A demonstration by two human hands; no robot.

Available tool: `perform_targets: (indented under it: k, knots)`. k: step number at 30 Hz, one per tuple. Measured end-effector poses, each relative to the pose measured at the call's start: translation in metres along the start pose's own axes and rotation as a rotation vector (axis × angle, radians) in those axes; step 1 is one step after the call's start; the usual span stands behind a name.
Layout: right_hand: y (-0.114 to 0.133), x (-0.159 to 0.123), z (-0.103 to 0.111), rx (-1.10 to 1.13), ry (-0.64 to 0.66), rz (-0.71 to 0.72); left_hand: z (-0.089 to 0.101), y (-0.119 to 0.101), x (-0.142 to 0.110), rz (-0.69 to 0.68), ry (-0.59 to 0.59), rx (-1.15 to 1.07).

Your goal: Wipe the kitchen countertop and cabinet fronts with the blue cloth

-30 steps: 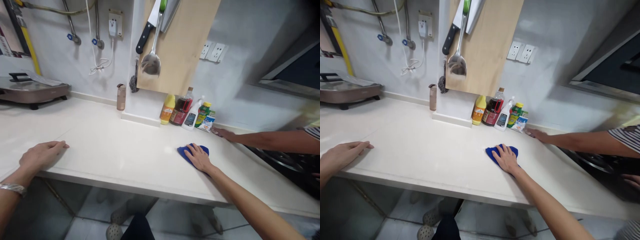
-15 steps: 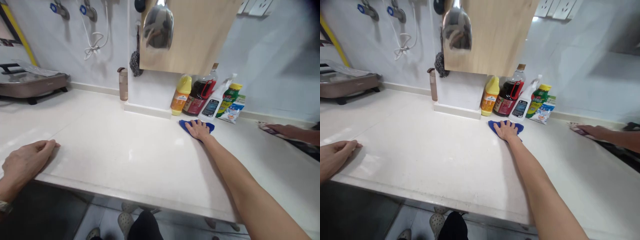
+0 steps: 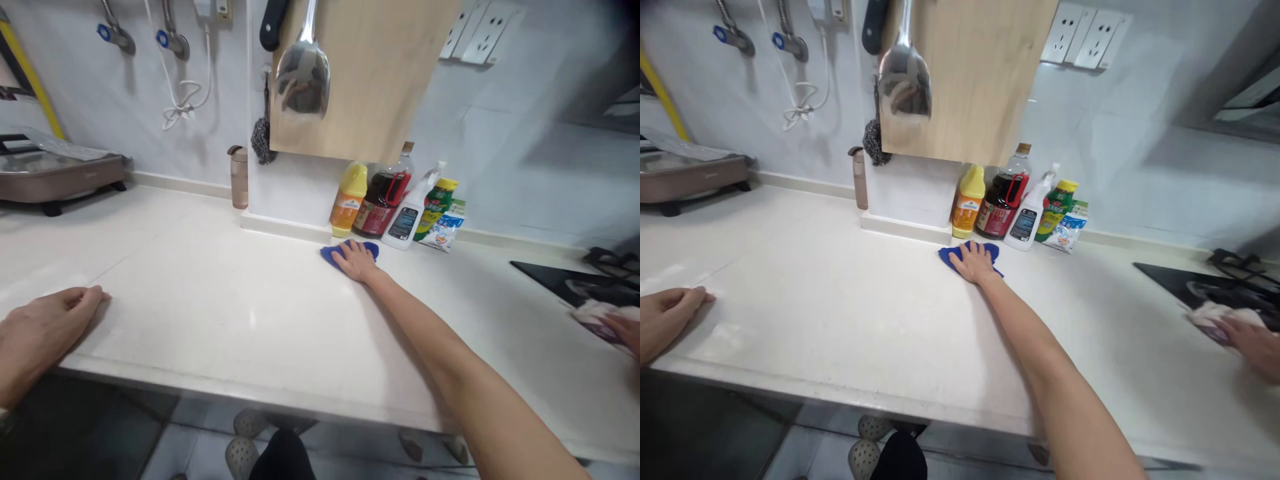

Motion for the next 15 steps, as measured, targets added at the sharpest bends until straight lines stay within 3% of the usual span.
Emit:
perform_targets:
  k: [6, 11, 15]
  knots:
    - [0.05, -0.039, 0.007, 0.017, 0.013, 0.114, 0.023, -0.021, -0.035, 0.066, 0.091, -0.039]
    - [0.085, -0.083, 0.012, 0.048, -0.007, 0.18, 0.027, -0.021, -0.041, 0.008, 0.101, -0.116]
    - [0.098, -0.126, 0.011, 0.073, -0.006, 0.268, 0.027, -0.018, -0.044, -0.013, 0.09, -0.173]
Point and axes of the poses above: each hand's wrist, its own x-axis towards the middle knuckle, its own z-axis out of the back of the hand, y = z × x, the point moved 3 cm from there along x, towards the middle knuckle, and after that the axes turned 5 degrees about z, right-handed, at the moved point
